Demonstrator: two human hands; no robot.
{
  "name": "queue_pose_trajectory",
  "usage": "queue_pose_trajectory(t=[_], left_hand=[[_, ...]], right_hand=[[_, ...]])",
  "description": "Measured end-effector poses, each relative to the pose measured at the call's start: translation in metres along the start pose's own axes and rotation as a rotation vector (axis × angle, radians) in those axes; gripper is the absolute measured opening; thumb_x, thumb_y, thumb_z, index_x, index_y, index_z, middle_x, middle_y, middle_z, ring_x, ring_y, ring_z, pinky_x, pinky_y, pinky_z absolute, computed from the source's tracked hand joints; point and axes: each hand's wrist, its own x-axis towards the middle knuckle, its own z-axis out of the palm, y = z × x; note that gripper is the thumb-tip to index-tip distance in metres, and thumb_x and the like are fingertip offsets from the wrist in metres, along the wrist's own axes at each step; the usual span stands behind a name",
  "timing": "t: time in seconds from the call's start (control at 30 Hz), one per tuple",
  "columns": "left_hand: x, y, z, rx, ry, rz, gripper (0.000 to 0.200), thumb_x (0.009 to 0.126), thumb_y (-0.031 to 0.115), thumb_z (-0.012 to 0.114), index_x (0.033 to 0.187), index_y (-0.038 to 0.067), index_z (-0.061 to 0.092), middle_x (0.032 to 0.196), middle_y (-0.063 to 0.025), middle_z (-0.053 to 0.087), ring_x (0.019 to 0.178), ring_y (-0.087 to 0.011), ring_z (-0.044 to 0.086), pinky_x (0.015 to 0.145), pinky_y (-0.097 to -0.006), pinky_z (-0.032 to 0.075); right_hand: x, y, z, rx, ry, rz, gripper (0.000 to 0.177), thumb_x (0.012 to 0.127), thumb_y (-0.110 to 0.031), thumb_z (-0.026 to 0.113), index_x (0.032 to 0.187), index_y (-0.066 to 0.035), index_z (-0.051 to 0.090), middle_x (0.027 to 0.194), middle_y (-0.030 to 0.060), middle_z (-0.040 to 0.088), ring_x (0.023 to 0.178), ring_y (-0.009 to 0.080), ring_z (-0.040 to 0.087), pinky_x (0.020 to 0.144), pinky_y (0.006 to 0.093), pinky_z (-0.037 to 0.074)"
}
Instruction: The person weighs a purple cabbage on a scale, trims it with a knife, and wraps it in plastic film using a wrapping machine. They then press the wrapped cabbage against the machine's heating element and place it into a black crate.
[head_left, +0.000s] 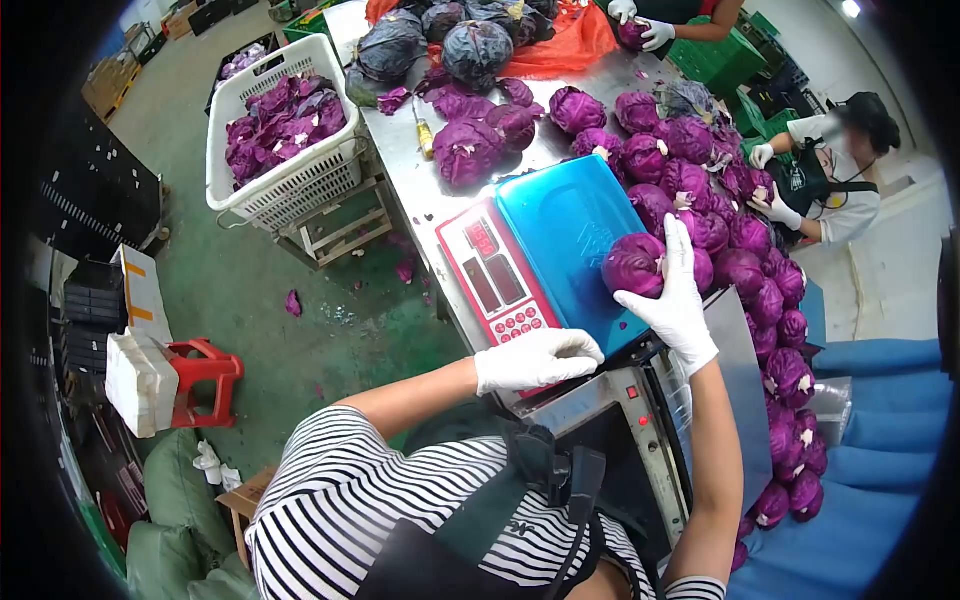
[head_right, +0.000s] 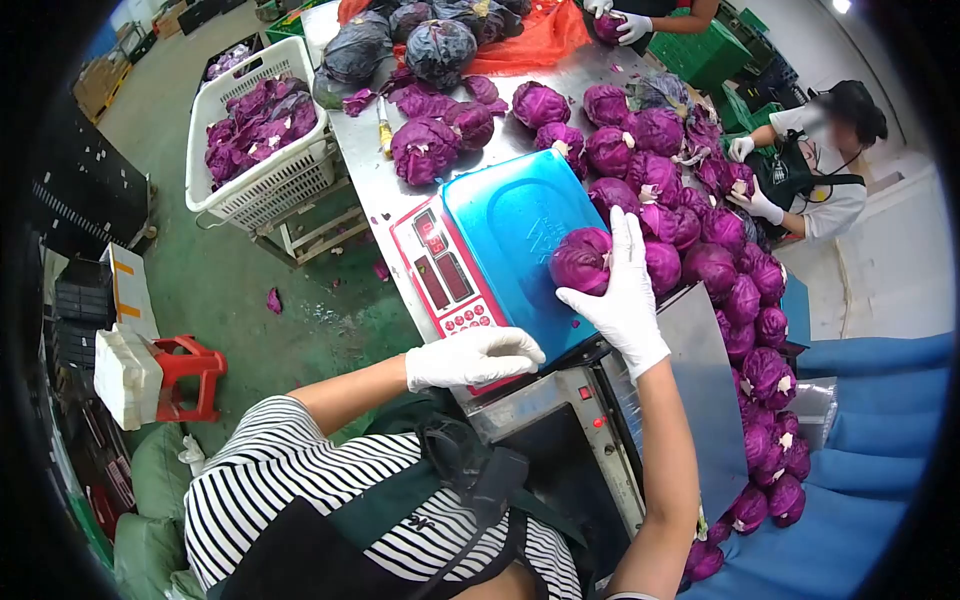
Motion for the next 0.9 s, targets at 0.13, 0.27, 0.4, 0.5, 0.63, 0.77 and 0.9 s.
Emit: queue_pose_trajectory(t=[0.13,0.27,0.4,0.5,0.63,0.77,0.9], left_hand=[[0.008,0.018,-0.004,-0.171,0.093,0.101,0.028,0.095,0.024,0.054,0.113,0.004,0.057,0.105,-0.0060,0.063,0.099,-0.0114,0.058,0.087,-0.0275,0.046],[0.026,0.030,-0.018,0.366,0.498,0.379,0.037,0.085,0.022,0.064,0.117,0.005,0.055,0.114,-0.0102,0.059,0.108,-0.0212,0.055,0.095,-0.0347,0.042],[0.072,0.014,-0.050,0.800,0.804,0.358,0.070,0.075,0.039,0.070,0.130,0.005,0.044,0.127,-0.0224,0.048,0.120,-0.0356,0.046,0.103,-0.0413,0.036],[0.098,0.013,-0.063,0.799,0.419,0.189,0.077,0.076,0.044,0.068,0.134,0.004,0.038,0.121,-0.0273,0.052,0.114,-0.0382,0.051,0.099,-0.0412,0.040],[0.105,0.018,-0.035,0.592,0.462,0.211,0.072,0.083,0.032,0.067,0.135,-0.003,0.034,0.120,-0.0231,0.053,0.116,-0.0297,0.052,0.099,-0.0369,0.041],[0.124,0.031,-0.009,0.363,0.285,0.343,0.076,0.081,0.027,0.071,0.136,-0.007,0.030,0.129,-0.0208,0.046,0.120,-0.0272,0.047,0.102,-0.0359,0.037],[0.161,0.062,0.055,0.428,0.165,0.445,0.075,0.075,0.027,0.074,0.132,-0.006,0.038,0.123,-0.0217,0.053,0.113,-0.0273,0.054,0.097,-0.0354,0.042]], right_hand=[[-0.010,-0.007,-0.023,-0.126,0.028,-0.008,0.109,0.061,-0.020,0.083,0.147,-0.009,0.017,0.148,0.0206,0.021,0.136,0.0339,0.027,0.110,0.0397,0.026],[-0.020,-0.014,-0.038,-0.023,0.070,0.052,0.106,0.061,-0.024,0.083,0.145,-0.006,0.022,0.145,0.0196,0.028,0.135,0.0330,0.030,0.110,0.0391,0.027],[-0.014,0.006,-0.031,-0.361,-0.034,0.004,0.105,0.060,-0.039,0.082,0.141,0.001,0.029,0.130,0.0248,0.046,0.123,0.0368,0.044,0.104,0.0421,0.034],[0.001,0.002,-0.014,-0.367,-0.164,0.190,0.083,0.062,-0.053,0.074,0.115,0.003,0.044,0.093,0.0245,0.064,0.083,0.0404,0.064,0.075,0.0469,0.051],[-0.006,0.008,-0.005,-0.253,-0.069,0.341,0.089,0.062,-0.056,0.072,0.116,0.008,0.043,0.090,0.0264,0.063,0.083,0.0411,0.063,0.075,0.0450,0.051],[-0.047,-0.012,-0.037,-0.325,0.221,0.321,0.090,0.065,-0.046,0.076,0.127,0.009,0.040,0.106,0.0279,0.058,0.101,0.0402,0.058,0.091,0.0438,0.044],[-0.110,-0.012,-0.090,-0.222,0.486,0.357,0.078,0.064,-0.040,0.079,0.121,0.003,0.046,0.105,0.0243,0.059,0.098,0.0378,0.059,0.085,0.0411,0.047]])
